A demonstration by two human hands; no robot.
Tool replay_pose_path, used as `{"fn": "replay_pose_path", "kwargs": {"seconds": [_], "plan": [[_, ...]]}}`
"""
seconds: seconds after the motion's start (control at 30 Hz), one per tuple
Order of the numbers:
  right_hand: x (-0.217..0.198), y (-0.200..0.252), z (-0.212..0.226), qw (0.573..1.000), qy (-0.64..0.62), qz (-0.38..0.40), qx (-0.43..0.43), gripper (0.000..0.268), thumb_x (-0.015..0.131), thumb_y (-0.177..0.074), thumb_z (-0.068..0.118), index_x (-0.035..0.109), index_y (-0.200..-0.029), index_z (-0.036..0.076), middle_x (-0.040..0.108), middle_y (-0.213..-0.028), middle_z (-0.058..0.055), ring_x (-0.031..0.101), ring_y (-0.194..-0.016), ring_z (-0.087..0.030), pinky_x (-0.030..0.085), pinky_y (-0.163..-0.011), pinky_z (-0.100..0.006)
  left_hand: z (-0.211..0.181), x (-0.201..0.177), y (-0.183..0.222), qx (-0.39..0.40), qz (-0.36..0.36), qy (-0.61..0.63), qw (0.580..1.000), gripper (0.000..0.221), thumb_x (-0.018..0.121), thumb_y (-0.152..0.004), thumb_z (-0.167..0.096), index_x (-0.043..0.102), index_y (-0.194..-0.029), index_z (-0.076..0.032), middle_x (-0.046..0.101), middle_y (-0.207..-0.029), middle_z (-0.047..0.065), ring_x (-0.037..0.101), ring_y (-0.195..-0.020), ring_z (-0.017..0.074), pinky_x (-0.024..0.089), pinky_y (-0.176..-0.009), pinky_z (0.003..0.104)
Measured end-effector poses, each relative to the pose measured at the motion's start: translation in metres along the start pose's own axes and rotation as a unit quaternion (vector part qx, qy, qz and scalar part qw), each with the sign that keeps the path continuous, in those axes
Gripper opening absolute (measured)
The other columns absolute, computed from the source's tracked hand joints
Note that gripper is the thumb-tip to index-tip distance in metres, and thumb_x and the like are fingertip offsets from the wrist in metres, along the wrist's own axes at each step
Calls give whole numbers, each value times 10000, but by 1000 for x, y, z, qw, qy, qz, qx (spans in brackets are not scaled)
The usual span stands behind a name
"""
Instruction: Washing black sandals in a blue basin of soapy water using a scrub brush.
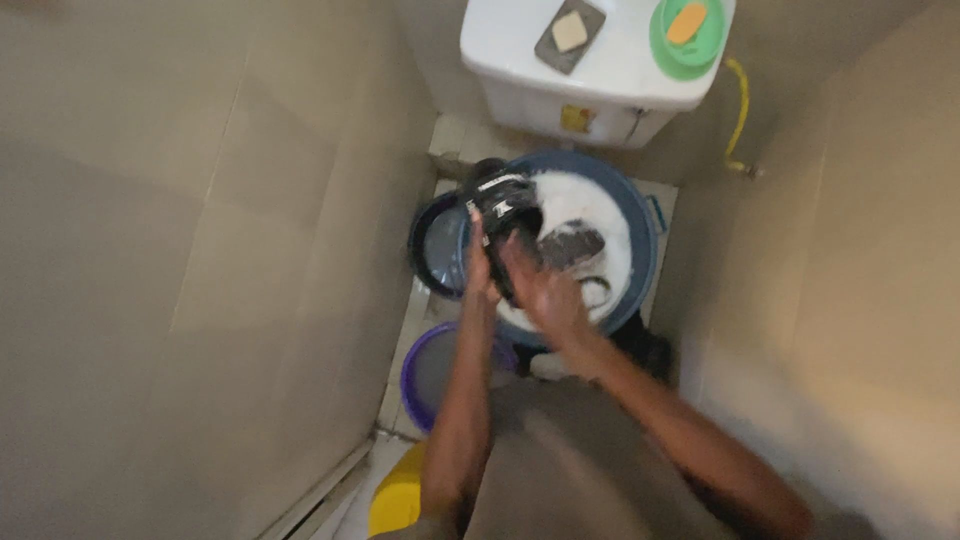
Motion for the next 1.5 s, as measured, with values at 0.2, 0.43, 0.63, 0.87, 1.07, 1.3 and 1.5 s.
{"fn": "replay_pose_path", "kwargs": {"seconds": [0.2,0.43,0.63,0.87,1.07,1.3,1.5], "plan": [[29,-9,-14,985,149,-83,-6,423,621,-1053,484,764,-941,102,691,-708,-142,739,-652,-311,557,-500,-407,56,-64,-65,-26,-19,0,999,937,826,-830,-768,583,-1527,-192,605,-1504,222,631,-1337,410,528,-1128,605],[46,-20,-22,990,126,53,-44,307,605,-1039,335,555,-1292,167,645,-1087,-205,707,-573,-322,517,-456,-459,36,-54,-74,13,-5,103,995,636,871,-897,-564,688,-1387,-203,666,-1417,182,685,-1245,335,594,-1038,502],[-5,6,13,993,-70,90,15,490,546,-1109,371,531,-1581,241,733,-855,-211,747,-728,-403,536,-599,-480,-9,-23,-39,14,3,52,999,777,799,-873,-706,647,-1432,-189,651,-1431,194,677,-1248,360,603,-1005,536],[4,-3,-73,794,-520,84,305,499,617,-1076,447,595,-1437,103,664,-1204,-185,718,-977,-296,610,-849,-404,-32,-65,-52,89,83,-49,991,585,950,-891,-258,700,-1391,-86,736,-1301,222,746,-1150,399,646,-903,583],[-49,-72,-47,913,-371,28,170,768,655,-1071,452,302,-1715,225,698,-1256,-296,763,-944,-451,614,-797,-545,-23,-17,-45,129,29,-143,981,781,1023,-771,-301,647,-1415,-68,707,-1284,151,680,-1135,331,595,-924,562],[14,-91,-37,987,-120,99,29,636,506,-1133,350,295,-1726,265,702,-1238,-243,742,-1011,-478,593,-762,-609,-1,-20,-82,210,4,-288,934,424,912,-883,-265,771,-1223,-54,772,-1139,213,697,-1078,261,596,-887,475],[32,-112,-48,974,-86,136,161,643,374,-1123,579,405,-1630,185,739,-1113,-308,743,-1043,-534,527,-903,-693,-3,-29,-104,205,-33,-340,917,378,793,-990,-266,745,-1310,-71,773,-1187,203,736,-1077,306,595,-909,509]]}}
Point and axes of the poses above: each hand's wrist, its own y-axis away from the middle knuckle, its own x-axis out of the palm, z = x × y, the point moved 7 cm from there along -y, towards the middle knuckle
